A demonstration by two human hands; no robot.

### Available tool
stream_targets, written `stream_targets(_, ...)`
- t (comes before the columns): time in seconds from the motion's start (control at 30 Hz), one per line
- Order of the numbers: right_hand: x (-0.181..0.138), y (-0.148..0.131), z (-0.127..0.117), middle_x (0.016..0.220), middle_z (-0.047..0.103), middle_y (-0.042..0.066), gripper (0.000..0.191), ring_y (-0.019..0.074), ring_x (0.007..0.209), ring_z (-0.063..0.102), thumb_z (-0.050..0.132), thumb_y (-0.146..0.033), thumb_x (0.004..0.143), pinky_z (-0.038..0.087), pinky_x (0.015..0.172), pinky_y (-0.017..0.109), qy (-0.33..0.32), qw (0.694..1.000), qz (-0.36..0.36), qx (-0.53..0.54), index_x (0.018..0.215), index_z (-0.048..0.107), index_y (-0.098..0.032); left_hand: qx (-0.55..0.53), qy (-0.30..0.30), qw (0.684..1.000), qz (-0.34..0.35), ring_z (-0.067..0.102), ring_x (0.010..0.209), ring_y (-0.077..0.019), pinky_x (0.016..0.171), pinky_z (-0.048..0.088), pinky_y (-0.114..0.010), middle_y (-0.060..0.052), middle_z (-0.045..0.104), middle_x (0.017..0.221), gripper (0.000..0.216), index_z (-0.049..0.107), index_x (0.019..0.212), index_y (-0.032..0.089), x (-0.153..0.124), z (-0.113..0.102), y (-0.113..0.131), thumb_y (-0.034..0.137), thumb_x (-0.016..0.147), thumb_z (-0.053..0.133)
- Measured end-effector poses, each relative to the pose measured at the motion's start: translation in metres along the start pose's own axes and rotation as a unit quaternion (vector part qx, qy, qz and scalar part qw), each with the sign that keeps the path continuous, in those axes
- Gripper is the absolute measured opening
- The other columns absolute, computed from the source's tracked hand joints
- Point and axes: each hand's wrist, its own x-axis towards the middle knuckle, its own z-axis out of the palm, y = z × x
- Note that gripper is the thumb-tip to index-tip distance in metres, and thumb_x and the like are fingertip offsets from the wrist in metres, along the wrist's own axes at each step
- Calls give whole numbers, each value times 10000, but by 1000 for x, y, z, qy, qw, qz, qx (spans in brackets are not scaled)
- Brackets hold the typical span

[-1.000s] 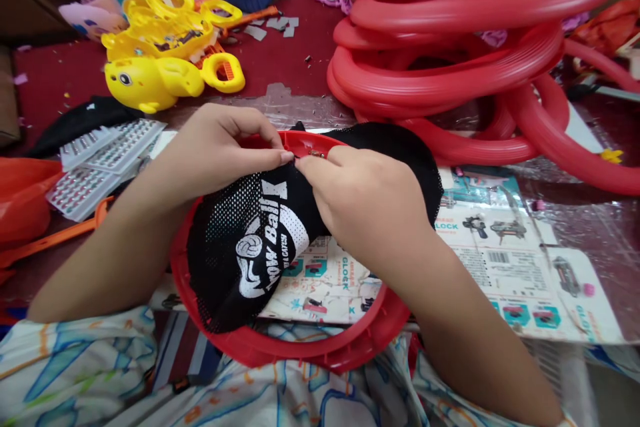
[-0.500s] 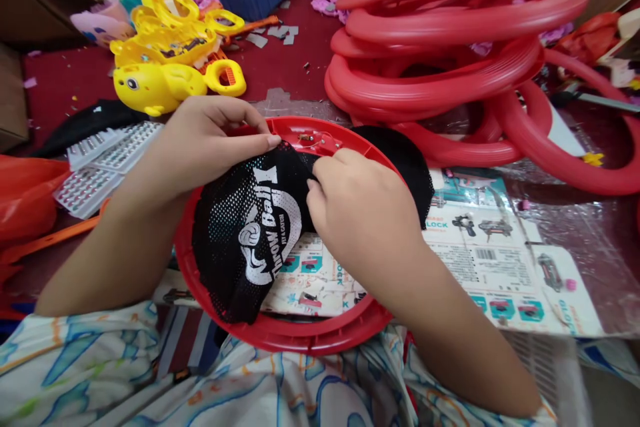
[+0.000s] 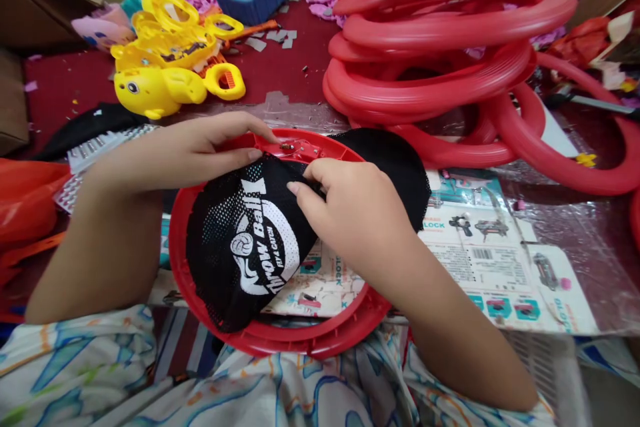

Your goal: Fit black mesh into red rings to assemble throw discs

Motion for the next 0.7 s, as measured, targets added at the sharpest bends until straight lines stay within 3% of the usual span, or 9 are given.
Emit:
stream_targets(0.1,0,-2,0,732,712,29,213,156,642,588,569,-262,916,337,604,289,28,998,-5,-61,774,709,-187,-8,36,999,39,627,1109,-192,1015,472,-312,-47,696,1179,262,666,1061,202,2,3,1,189,848,515)
stream_targets(0.23,0,-3,1,828,749,59,191,187,737,649,548,-198,907,390,656,299,45,996,5,-73,839,724,-167,-28,54,996,68,568,1278,-189,1101,418,-288,-50,651,1326,289,671,996,210,3,4,4,107,785,502)
stream_targets(0.37,-3,-2,1,881,770,47,228,177,730,670,522,-168,925,417,661,294,49,998,-15,-46,995,739,-169,-40,54,996,55,642,1032,-176,927,492,-268,-45,692,1181,352,664,1132,211,2,0,4,144,805,551)
stream_targets(0.53,-6,0,8,886,773,48,240,195,823,705,499,-187,960,442,726,298,59,987,-126,-84,952,737,-156,30,19,997,63,597,1022,-216,918,457,-285,-65,622,1140,500,624,1344,225,-4,-11,-3,387,872,600)
stream_targets(0.7,-5,4,16,817,760,33,255,193,771,702,528,-271,991,430,686,306,101,971,-182,-116,923,745,-155,44,11,997,69,577,992,-217,865,456,-290,-55,590,1063,292,700,1085,205,-9,-16,5,383,862,643)
